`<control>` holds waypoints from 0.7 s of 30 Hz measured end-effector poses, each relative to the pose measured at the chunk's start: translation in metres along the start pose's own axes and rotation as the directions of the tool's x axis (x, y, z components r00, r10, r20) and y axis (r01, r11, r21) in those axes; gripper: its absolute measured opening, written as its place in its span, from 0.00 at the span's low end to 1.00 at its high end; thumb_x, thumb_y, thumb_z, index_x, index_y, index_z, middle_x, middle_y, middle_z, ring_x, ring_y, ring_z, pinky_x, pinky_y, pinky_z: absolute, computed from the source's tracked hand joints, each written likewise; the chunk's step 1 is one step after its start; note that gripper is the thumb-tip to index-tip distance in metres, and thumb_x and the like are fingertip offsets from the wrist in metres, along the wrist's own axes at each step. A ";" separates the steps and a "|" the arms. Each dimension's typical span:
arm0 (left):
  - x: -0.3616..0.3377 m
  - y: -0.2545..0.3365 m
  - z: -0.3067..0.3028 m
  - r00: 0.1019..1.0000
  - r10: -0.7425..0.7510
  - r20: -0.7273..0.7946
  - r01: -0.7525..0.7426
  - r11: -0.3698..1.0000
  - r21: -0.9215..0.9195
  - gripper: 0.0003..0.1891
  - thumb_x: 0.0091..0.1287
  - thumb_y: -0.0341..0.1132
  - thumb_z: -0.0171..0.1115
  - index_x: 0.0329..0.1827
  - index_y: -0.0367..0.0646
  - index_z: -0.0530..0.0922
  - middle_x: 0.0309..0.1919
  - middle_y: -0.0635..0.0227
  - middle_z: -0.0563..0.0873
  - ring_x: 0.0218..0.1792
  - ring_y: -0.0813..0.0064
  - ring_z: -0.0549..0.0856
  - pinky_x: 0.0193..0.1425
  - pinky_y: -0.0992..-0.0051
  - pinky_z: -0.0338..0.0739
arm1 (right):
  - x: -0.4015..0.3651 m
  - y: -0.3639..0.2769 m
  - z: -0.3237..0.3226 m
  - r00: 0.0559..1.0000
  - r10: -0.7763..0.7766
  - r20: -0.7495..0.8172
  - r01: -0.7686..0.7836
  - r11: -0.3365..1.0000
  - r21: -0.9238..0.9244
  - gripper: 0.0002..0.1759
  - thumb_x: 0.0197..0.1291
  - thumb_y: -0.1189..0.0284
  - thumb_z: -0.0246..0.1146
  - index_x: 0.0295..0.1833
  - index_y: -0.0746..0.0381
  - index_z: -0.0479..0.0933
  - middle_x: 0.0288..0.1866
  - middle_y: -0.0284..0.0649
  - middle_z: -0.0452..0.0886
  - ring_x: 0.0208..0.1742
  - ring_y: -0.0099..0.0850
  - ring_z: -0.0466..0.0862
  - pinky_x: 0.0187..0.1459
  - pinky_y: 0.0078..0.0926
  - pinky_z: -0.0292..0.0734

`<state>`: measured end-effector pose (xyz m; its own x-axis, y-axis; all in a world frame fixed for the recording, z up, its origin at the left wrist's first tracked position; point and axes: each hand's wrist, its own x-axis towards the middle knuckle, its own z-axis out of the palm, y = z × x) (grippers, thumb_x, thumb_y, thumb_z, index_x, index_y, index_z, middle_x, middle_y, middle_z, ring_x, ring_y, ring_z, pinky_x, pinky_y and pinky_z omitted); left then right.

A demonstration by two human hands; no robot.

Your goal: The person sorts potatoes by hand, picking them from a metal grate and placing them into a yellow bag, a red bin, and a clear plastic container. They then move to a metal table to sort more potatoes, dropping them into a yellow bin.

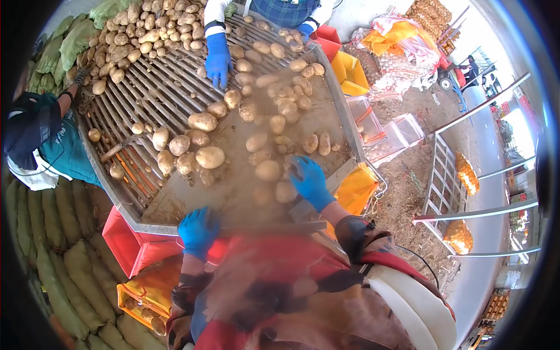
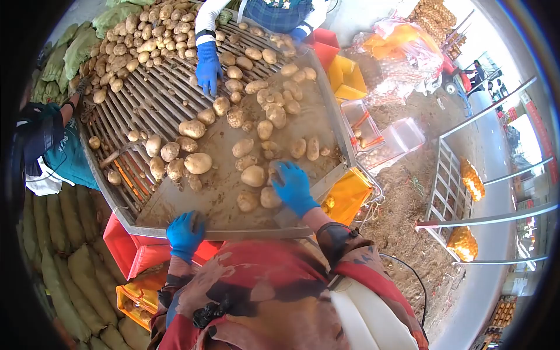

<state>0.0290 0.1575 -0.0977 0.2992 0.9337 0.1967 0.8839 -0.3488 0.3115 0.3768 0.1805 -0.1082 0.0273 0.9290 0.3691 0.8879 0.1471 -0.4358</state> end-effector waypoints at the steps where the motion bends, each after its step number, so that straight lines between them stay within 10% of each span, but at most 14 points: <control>1: 0.001 0.001 0.001 1.000 -0.003 -0.008 0.003 1.000 0.007 0.12 0.57 0.44 0.64 0.40 0.49 0.80 0.32 0.64 0.84 0.34 0.56 0.84 0.38 0.59 0.78 | 0.006 0.009 0.002 1.000 0.018 -0.010 -0.018 0.999 0.049 0.20 0.58 0.63 0.63 0.57 0.54 0.77 0.49 0.48 0.78 0.47 0.49 0.80 0.46 0.46 0.76; 14: 0.010 0.013 -0.005 0.999 -0.029 0.017 0.029 0.999 0.046 0.11 0.55 0.42 0.65 0.40 0.52 0.82 0.31 0.65 0.85 0.33 0.58 0.84 0.36 0.61 0.79 | 0.087 0.043 0.055 0.929 -0.034 0.369 -0.027 0.987 0.159 0.25 0.48 0.66 0.67 0.55 0.54 0.75 0.51 0.48 0.76 0.49 0.49 0.80 0.48 0.48 0.77; 21: 0.008 0.006 0.003 1.000 -0.010 0.011 0.010 0.999 0.047 0.12 0.57 0.44 0.66 0.40 0.51 0.82 0.28 0.67 0.83 0.30 0.58 0.83 0.33 0.60 0.78 | 0.080 0.129 -0.019 0.967 0.254 -0.029 -0.250 0.964 0.088 0.25 0.45 0.66 0.66 0.53 0.53 0.78 0.49 0.47 0.78 0.49 0.48 0.82 0.49 0.41 0.79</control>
<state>0.0379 0.1625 -0.0968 0.2940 0.9380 0.1836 0.9028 -0.3356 0.2690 0.5017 0.2676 -0.1193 0.2650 0.9256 0.2703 0.8087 -0.0606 -0.5852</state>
